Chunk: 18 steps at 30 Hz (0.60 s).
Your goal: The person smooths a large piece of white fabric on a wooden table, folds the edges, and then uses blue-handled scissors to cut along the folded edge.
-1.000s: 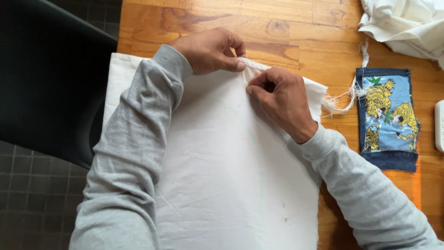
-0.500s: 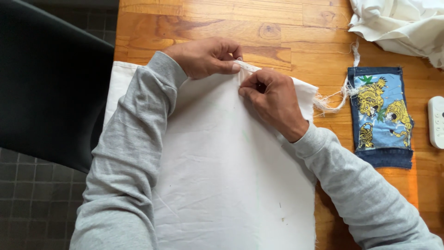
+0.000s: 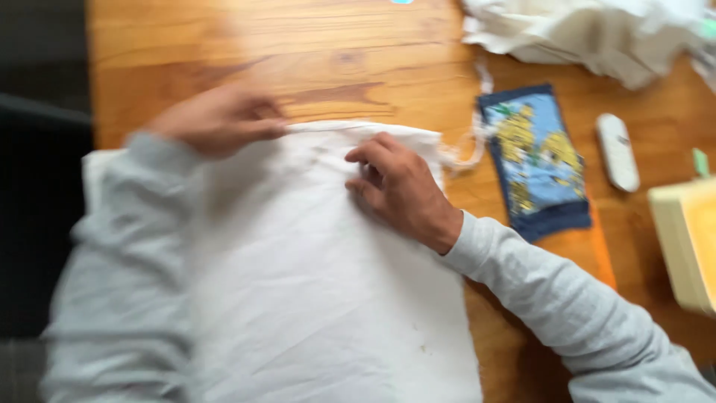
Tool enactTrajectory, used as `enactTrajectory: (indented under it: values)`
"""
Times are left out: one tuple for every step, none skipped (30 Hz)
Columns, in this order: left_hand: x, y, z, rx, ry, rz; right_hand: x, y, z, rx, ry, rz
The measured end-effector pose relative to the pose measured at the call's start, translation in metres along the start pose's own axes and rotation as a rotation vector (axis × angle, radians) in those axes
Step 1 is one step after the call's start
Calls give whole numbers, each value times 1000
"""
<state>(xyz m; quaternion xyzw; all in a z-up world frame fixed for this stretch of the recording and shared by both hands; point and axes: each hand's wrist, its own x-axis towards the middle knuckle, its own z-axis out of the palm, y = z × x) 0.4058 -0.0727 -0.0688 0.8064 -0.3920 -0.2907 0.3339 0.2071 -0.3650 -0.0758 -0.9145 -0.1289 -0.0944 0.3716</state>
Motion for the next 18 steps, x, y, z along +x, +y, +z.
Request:
enactTrajectory:
  values:
    - [-11, 5, -7, 28, -29, -133, -11, 1, -17, -17, -19, -33]
    - [-24, 9, -16, 59, -54, -266, -22, 0, -33, -35, -39, -65]
    - [-31, 23, -22, 68, -56, -255, -30, 11, -52, -42, -27, -63]
    - [-39, 36, -29, 159, -62, -438, -38, 21, -69, -125, 62, -65]
    - [-51, 48, -29, 239, -67, -625, -52, 30, -84, -204, 139, -58]
    - [-54, 46, -30, 239, -75, -620, -58, 48, -107, -208, 140, -49]
    - [-61, 43, -30, 259, -37, -648, -65, 66, -129, -372, 207, -58]
    - [-70, 41, -31, 279, 2, -675, -71, 83, -150, -535, 271, -69]
    - [-74, 42, -28, 276, 5, -688, -74, 102, -165, -526, 266, -75]
    - [-80, 43, -25, 240, 47, -690, -77, 121, -181, -612, 204, -62]
    - [-81, 46, -24, 211, 91, -683, -81, 140, -198, -703, 153, -44]
    - [-84, 40, -23, 216, 95, -686, -75, 145, -198, -700, 158, -48]
    - [-83, 34, -21, 245, 101, -665, -74, 148, -202, -704, 125, -85]
    - [-82, 28, -18, 275, 107, -643, -73, 151, -206, -709, 92, -122]
    - [-80, 17, -15, 279, 113, -652, -74, 156, -208, -701, 96, -129]
    - [-78, 5, -13, 336, 110, -577, -74, 159, -209, -768, 51, -97]
    - [-80, -6, -12, 394, 108, -507, -72, 161, -208, -832, 7, -69]
    - [-81, -10, -11, 400, 117, -519, -70, 166, -207, -823, 12, -81]
